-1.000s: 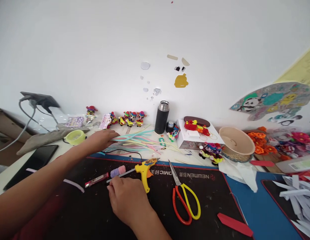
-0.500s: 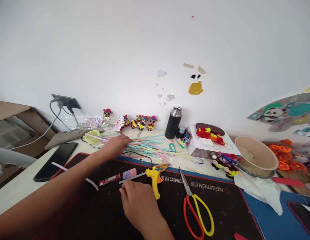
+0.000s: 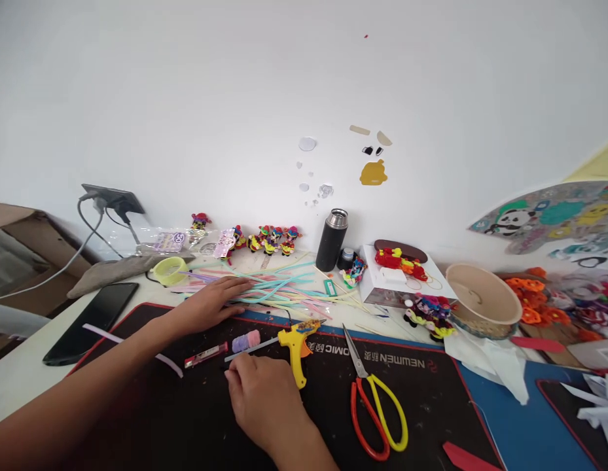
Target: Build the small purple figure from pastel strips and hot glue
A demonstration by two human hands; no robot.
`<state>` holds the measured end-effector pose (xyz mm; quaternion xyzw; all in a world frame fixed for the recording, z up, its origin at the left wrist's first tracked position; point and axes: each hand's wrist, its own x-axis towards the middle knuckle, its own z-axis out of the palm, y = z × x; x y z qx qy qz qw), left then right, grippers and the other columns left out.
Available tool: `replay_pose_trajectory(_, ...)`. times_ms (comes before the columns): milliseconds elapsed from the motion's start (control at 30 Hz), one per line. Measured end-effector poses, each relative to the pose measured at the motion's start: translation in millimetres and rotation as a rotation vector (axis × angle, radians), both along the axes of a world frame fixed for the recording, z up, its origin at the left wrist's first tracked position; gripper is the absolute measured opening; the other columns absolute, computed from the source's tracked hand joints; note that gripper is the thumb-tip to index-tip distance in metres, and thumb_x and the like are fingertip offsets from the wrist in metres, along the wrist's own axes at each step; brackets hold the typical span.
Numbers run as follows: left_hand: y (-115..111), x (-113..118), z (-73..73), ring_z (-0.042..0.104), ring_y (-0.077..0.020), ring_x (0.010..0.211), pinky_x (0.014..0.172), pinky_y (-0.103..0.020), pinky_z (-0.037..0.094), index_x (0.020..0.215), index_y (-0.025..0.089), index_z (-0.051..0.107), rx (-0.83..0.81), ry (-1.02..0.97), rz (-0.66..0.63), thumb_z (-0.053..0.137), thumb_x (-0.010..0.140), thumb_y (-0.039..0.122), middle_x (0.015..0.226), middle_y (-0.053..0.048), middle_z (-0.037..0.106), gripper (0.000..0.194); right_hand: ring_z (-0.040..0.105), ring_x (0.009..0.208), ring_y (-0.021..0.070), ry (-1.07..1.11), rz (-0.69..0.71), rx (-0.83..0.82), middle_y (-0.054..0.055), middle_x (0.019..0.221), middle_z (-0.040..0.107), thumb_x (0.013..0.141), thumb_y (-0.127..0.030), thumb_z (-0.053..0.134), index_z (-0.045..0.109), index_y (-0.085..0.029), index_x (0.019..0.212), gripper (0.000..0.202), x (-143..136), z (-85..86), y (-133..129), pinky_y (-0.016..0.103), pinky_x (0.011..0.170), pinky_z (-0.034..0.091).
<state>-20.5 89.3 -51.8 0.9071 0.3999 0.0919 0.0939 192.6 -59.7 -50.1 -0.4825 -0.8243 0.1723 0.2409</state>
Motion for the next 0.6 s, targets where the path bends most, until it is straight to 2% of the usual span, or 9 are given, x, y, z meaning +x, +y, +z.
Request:
replay_pose_trajectory(100,-9.5,-6.4,9.4,0.052,-0.0333,0.144,0.121,-0.052,0.042,0.149,0.021,0.057,0.022,-0.135,0.079,0.057,0.102,0.045,0.155,-0.014,0.058,0.052,0.071,0.065,0.0198,0.124,-0.027,-0.041,0.0,0.075,0.075,0.098,-0.022,0.059,0.068,-0.023,0.096,0.009,0.2,1.3,0.2,0.027,0.06,0.04)
replay_pose_trajectory(167,-19.7,-8.6,19.2,0.059,-0.0308,0.135,0.116,-0.048,0.047,0.141,0.023,0.064,-0.027,-0.267,0.113,0.054,0.104,0.047,0.142,-0.012,0.068,0.045,0.066,0.06,0.0176,0.258,-0.073,-0.09,-0.001,0.069,0.071,0.098,-0.026,0.059,0.069,-0.023,0.094,0.011,0.8,2.8,1.0,0.026,0.059,0.039)
replay_pose_trajectory(233,-32.9,-8.6,30.4,0.068,-0.0276,0.118,0.104,-0.04,0.055,0.125,0.025,0.071,-0.133,-0.372,0.129,0.054,0.104,0.049,0.126,-0.009,0.075,0.036,0.061,0.057,0.0158,0.406,-0.129,-0.151,-0.003,0.064,0.065,0.098,-0.03,0.059,0.07,-0.022,0.091,0.015,1.9,4.7,2.4,0.025,0.058,0.039)
replay_pose_trajectory(333,-55.3,-4.6,46.1,0.07,-0.0239,0.104,0.092,-0.034,0.057,0.113,0.026,0.075,-0.248,-0.468,0.096,0.061,0.101,0.045,0.111,-0.005,0.077,0.026,0.054,0.057,0.0149,0.595,-0.195,-0.25,-0.003,0.064,0.058,0.098,-0.036,0.058,0.068,-0.021,0.087,0.021,3.8,7.4,5.0,0.024,0.055,0.038)
replay_pose_trajectory(433,-75.6,1.9,56.2,0.07,-0.022,0.099,0.088,-0.031,0.056,0.107,0.027,0.076,-0.338,-0.512,0.029,0.063,0.101,0.04,0.104,-0.004,0.077,0.019,0.049,0.056,0.0143,0.731,-0.234,-0.338,-0.002,0.065,0.057,0.098,-0.042,0.058,0.067,-0.02,0.087,0.026,5.2,8.9,6.7,0.024,0.052,0.034)
replay_pose_trajectory(600,-94.9,9.6,59.9,0.069,-0.0208,0.098,0.087,-0.031,0.055,0.118,0.029,0.073,-0.329,-0.545,-0.041,0.065,0.102,0.034,0.107,-0.004,0.076,0.018,0.053,0.062,0.0154,0.814,-0.226,-0.394,0.001,0.073,0.064,0.098,-0.045,0.061,0.068,-0.018,0.091,0.029,4.7,9.3,7.5,0.025,0.056,0.038)
